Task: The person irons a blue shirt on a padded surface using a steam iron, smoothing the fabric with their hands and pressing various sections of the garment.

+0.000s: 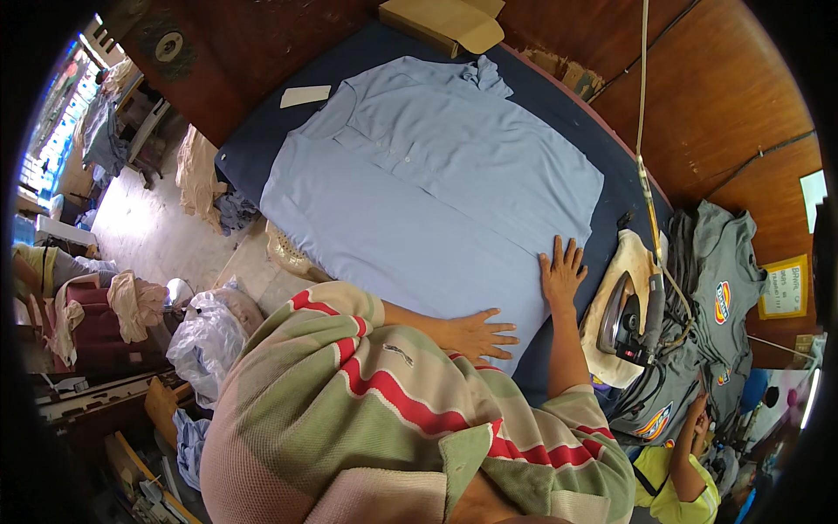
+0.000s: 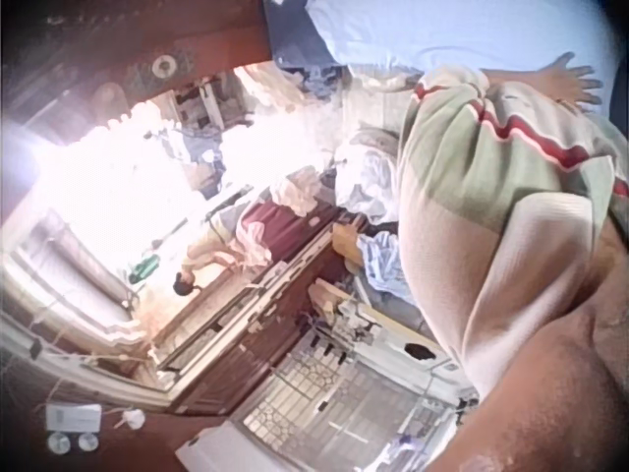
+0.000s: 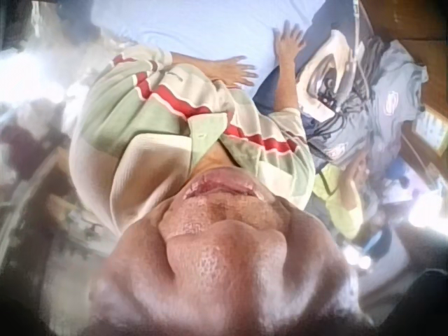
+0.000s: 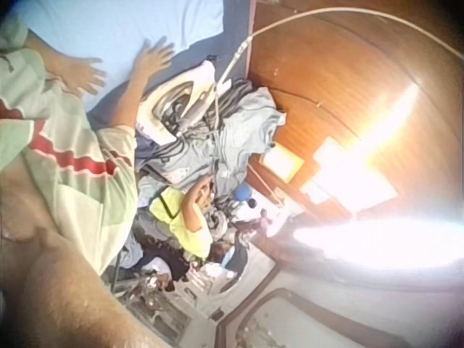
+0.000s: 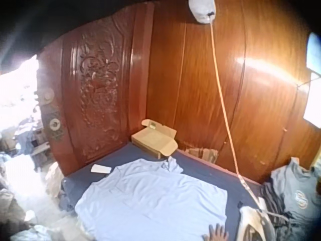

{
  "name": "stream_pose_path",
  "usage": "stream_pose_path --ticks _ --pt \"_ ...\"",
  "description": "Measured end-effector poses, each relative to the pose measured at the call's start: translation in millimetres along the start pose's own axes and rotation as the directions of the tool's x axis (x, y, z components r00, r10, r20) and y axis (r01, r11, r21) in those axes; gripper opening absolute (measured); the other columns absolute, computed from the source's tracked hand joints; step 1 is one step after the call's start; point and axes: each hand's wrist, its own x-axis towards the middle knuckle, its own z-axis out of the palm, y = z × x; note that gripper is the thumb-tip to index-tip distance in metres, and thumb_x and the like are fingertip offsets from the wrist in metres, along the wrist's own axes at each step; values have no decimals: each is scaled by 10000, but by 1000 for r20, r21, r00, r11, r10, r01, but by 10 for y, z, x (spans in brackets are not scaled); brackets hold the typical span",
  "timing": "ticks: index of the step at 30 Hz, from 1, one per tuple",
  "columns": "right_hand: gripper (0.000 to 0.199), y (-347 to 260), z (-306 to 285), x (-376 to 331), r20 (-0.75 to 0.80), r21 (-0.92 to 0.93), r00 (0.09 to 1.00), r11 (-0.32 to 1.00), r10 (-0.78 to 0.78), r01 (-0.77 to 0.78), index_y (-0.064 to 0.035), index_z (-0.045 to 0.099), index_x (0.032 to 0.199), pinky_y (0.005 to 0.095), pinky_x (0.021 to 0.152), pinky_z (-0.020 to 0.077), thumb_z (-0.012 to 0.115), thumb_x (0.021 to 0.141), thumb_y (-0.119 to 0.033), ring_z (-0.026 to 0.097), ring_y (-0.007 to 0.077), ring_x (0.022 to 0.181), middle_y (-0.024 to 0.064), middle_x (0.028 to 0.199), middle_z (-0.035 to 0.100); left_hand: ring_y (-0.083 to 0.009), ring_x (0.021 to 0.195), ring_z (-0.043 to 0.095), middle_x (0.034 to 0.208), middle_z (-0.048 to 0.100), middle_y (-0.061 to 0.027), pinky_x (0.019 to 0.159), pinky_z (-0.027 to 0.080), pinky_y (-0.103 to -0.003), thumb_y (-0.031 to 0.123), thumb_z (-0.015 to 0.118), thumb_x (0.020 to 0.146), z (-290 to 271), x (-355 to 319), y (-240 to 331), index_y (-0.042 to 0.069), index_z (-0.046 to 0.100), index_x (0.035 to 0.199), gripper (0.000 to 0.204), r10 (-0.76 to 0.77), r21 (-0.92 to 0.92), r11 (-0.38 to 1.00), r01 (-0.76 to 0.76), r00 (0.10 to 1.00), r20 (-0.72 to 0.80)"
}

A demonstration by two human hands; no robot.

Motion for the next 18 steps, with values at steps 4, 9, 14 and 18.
stream_pose_path --ticks 4,9,14,18 --pt "615 20 36 4 -13 -14 1000 1000 -22 22 -230 294 1436 594 1060 102 359 911 -543 154 362 1382 147 1498 211 -225 1398 156 1512 206 -10 1073 160 -546 457 392 922 123 50 4 300 348 1387 493 45 -6 999 -45 999 5" --pt "612 57 62 24 -7 -22 1000 1000 -9 8 -239 289 1437 595 1060 99 353 912 -545 154 350 1384 138 1499 213 -209 1351 253 1464 293 -35 1054 201 -531 396 428 912 108 -35 -103 274 381 1365 472 -9 -44 999 5 996 -93" --pt "607 22 34 26 2 -34 1000 999 -1 1 -244 291 1436 601 1058 102 344 913 -547 161 343 1384 132 1500 215 -255 1136 503 1255 535 -60 930 371 -449 236 552 823 -444 -1018 -989 174 590 1162 346 -634 -359 773 523 635 -441" --pt "603 -60 8 83 -3 -40 998 997 69 -69 -246 277 1442 595 1059 103 347 916 -535 156 342 1386 134 1501 208 -239 1190 483 1252 552 -45 969 351 -452 206 574 835 -699 -2201 -1945 141 557 1222 392 -711 -278 564 778 286 -642"
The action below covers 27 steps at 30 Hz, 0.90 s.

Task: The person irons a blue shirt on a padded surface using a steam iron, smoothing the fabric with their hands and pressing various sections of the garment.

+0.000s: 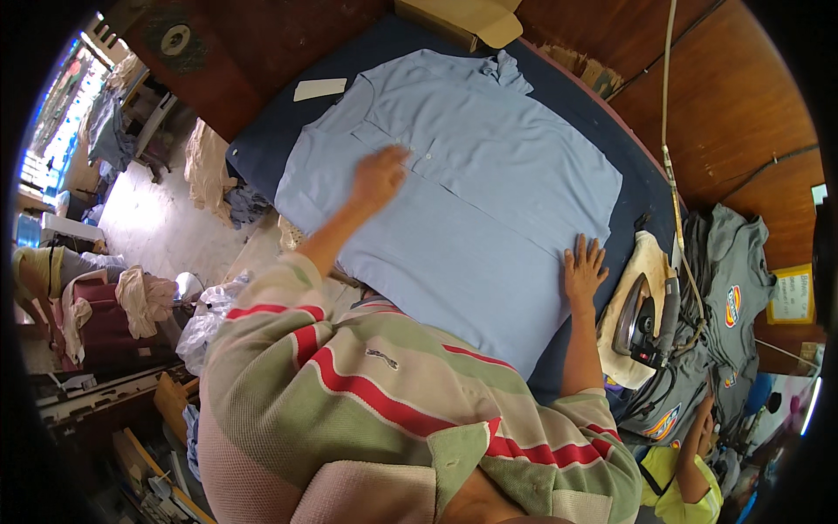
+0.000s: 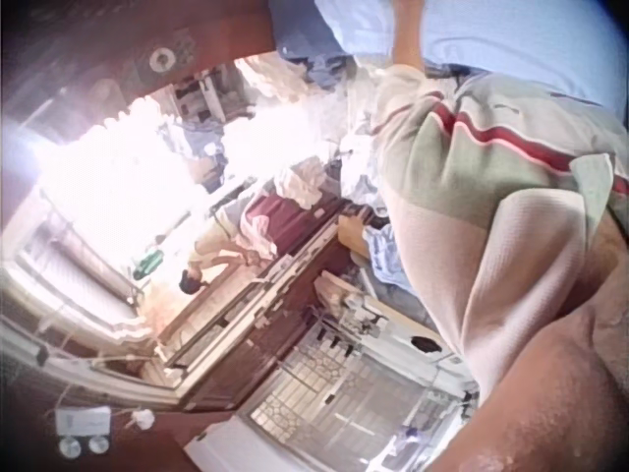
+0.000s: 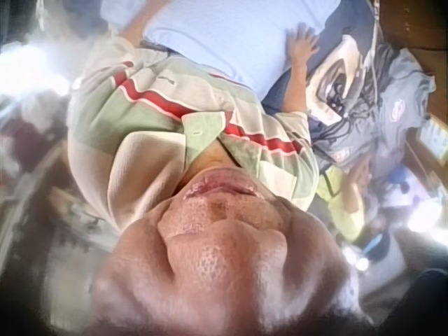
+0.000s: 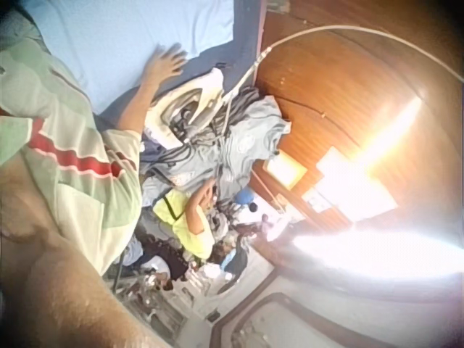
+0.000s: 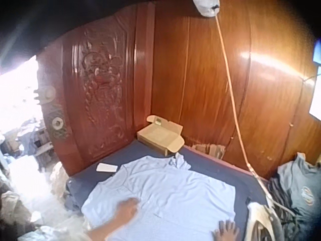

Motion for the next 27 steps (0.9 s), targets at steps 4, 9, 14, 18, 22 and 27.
stream_pose_path --ticks 4,9,14,18,22,27 --pt "606 -87 -9 73 -108 27 993 999 -44 47 -240 275 1443 588 1061 108 343 916 -532 154 343 1387 141 1502 202 -243 1303 356 1391 419 -54 1038 281 -455 272 432 929 -224 496 -558 140 453 1328 421 -1 267 963 -38 989 145" --pt "639 122 49 61 -20 -63 1000 998 7 -8 -209 266 1446 582 1063 117 341 908 -547 155 348 1386 144 1503 198 -193 1404 137 1528 156 13 1097 148 -486 342 254 988 -242 771 -927 206 191 1463 498 -151 425 903 -59 883 444" --pt "645 114 80 70 40 -50 999 999 11 -9 -206 240 1453 584 1061 122 332 911 -545 153 347 1386 137 1505 194 -173 1413 90 1536 114 38 1112 103 -482 388 232 980 -269 783 -988 209 177 1465 520 -210 449 893 -38 846 490" --pt "650 279 -161 149 57 5 998 999 33 -33 -215 230 1456 570 1060 152 375 907 -531 180 339 1381 130 1501 209 -194 1415 94 1536 123 7 1102 103 -506 388 258 976 -422 923 -583 199 166 1468 535 -301 404 908 109 841 449" --pt "647 769 -764 -36 -332 -260 943 961 -1 -90 -179 286 1435 524 1048 234 481 888 -463 269 336 1346 132 1463 299 -250 1394 189 1496 230 -141 1129 104 -335 443 270 971 -1148 859 825 9 235 1432 634 114 -657 752 58 970 216" --pt "685 1332 -1194 -244 -312 -295 828 781 465 -550 -105 353 1376 505 983 343 581 825 -441 348 325 1290 150 1411 358 -236 1343 236 1435 273 -140 1096 138 -337 379 287 957 -1789 715 2233 3 280 1370 558 586 -898 189 398 688 428"
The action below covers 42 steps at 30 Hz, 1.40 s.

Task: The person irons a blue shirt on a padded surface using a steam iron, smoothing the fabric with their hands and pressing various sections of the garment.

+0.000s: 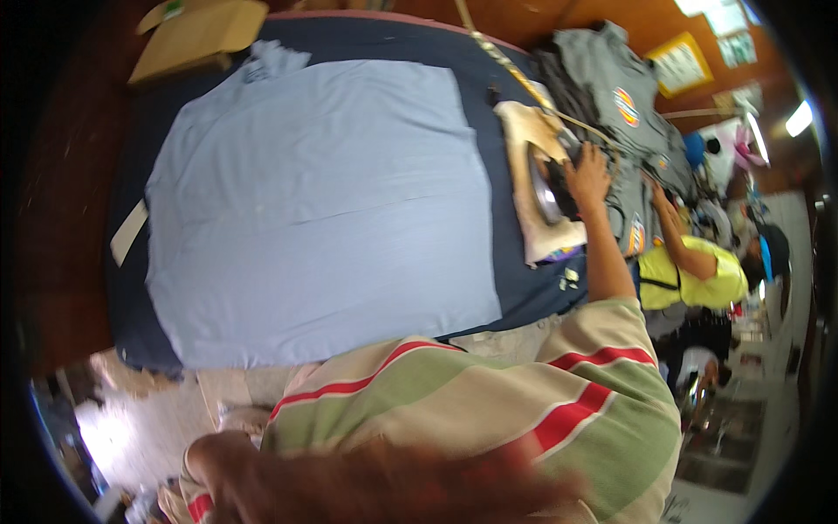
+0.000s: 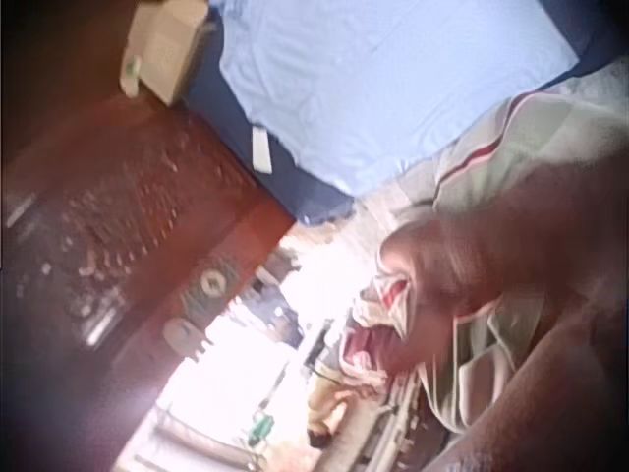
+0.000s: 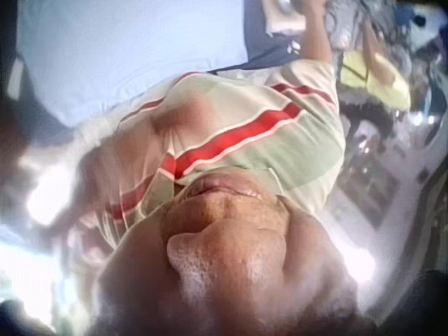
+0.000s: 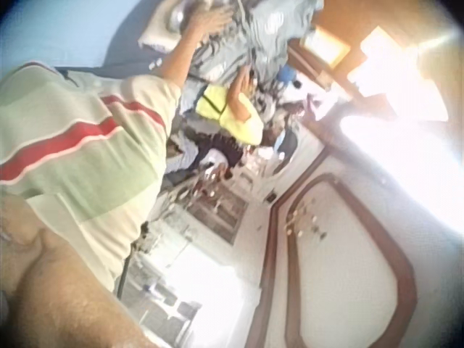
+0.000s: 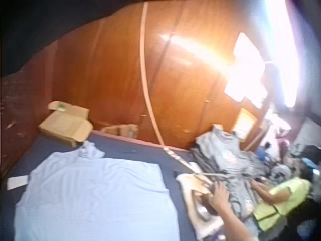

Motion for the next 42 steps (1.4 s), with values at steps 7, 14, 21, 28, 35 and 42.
stream_pose_path --ticks 7,14,21,28,35,42 --pt "598 352 -103 153 196 270 981 960 12 -66 6 449 1152 495 833 458 628 787 -434 586 441 961 281 1016 611 -234 1250 327 1325 366 -139 1035 216 -335 274 342 922 558 213 -99 6 367 1261 434 96 -336 940 53 907 411" --pt "440 527 203 633 591 589 795 747 -136 -309 6 587 804 317 452 462 740 711 -396 574 162 495 71 628 568 -231 1158 418 1214 459 -137 974 295 -332 169 397 887 834 171 9 8 454 1153 317 138 -438 896 69 895 424" --pt "447 346 67 397 278 623 944 781 -177 -37 22 603 964 326 532 462 703 697 -322 576 185 532 106 669 597 -228 1066 509 1104 551 -135 913 373 -330 64 452 851 747 137 28 11 541 1045 220 211 -495 868 34 878 430" --pt "465 -228 -616 -99 10 540 862 729 -507 422 6 577 1039 424 689 482 712 685 -262 627 406 803 230 841 641 -225 974 600 993 644 -133 851 452 -327 -41 508 816 -11 129 -399 13 628 937 179 -107 -23 993 111 983 151" --pt "520 -1753 -1134 -310 74 720 777 572 -625 392 -2 549 1121 397 718 503 717 695 -250 638 388 822 252 853 643 -257 1057 584 1101 629 -104 881 455 -345 128 520 856 -1856 -588 -1484 82 587 1123 279 9 535 527 660 626 -780" --pt "399 -3220 -1492 -141 55 647 596 483 -801 589 -57 573 1056 428 721 492 662 714 -241 634 371 812 216 853 652 -330 1187 480 1273 517 -174 979 391 -415 334 471 907 -3473 -264 -1586 21 503 1245 462 136 547 137 826 531 -836"
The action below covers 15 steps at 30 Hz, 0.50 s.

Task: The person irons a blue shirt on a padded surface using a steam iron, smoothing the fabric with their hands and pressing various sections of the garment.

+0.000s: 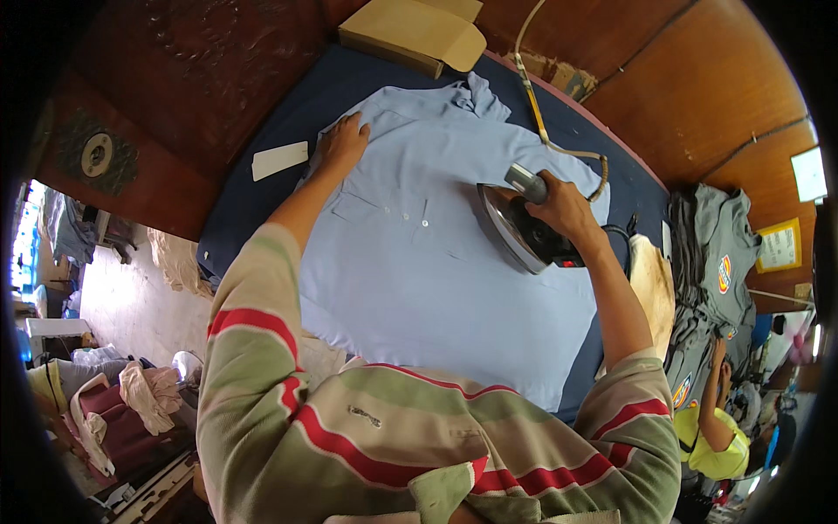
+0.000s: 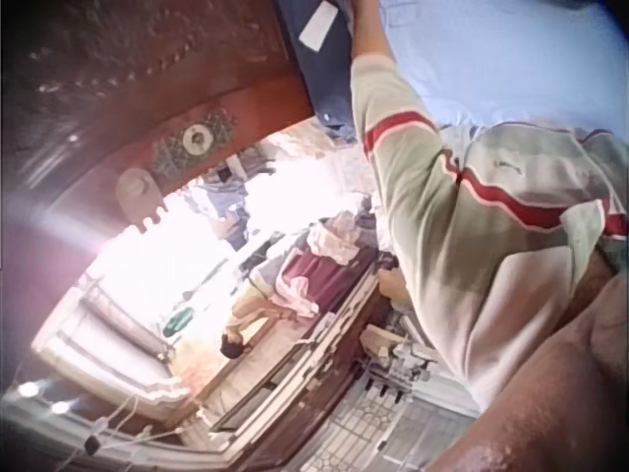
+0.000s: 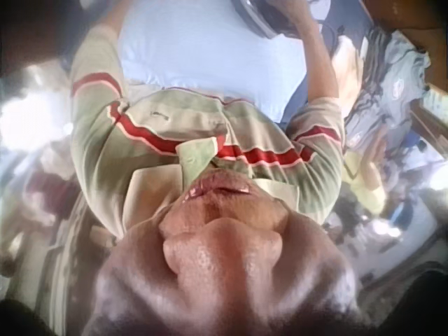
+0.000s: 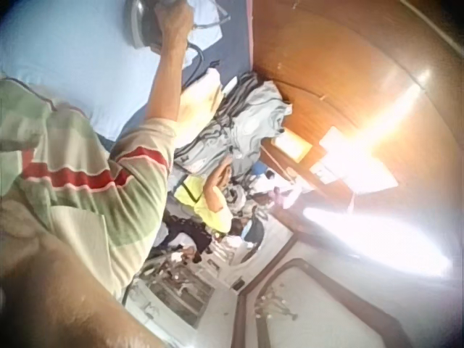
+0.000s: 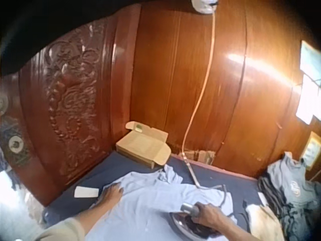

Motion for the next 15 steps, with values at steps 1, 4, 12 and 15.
stream_pose_path --ticks 1,4,12,15 --pt "388 -25 30 146 20 -9 1000 1000 -4 4 -60 574 1051 431 723 491 657 715 -235 635 367 812 213 853 652 -336 1199 465 1290 501 -170 983 387 -421 336 469 907 43 121 57 25 483 1265 474 -41 6 999 41 999 -13" --pt "412 -127 189 555 28 -40 1000 999 -4 5 -56 574 1063 410 726 495 663 709 -247 642 353 819 205 868 656 -346 1259 386 1355 426 -158 973 390 -440 321 456 919 221 505 12 60 452 1269 436 -125 42 991 127 991 -50" --pt "445 -445 424 1052 46 -10 988 989 -147 148 -39 585 1060 397 738 496 698 684 -249 639 356 843 203 890 658 -392 764 638 856 660 -152 667 501 -502 288 450 929 440 858 -658 111 476 1041 211 133 280 954 -107 988 -75" --pt "459 -431 436 1188 89 14 976 980 -201 201 -20 582 1063 402 746 493 708 684 -244 635 363 861 213 910 654 -390 852 624 990 641 -161 712 475 -513 329 455 926 394 885 -618 112 469 1092 273 165 265 952 -151 986 -33"
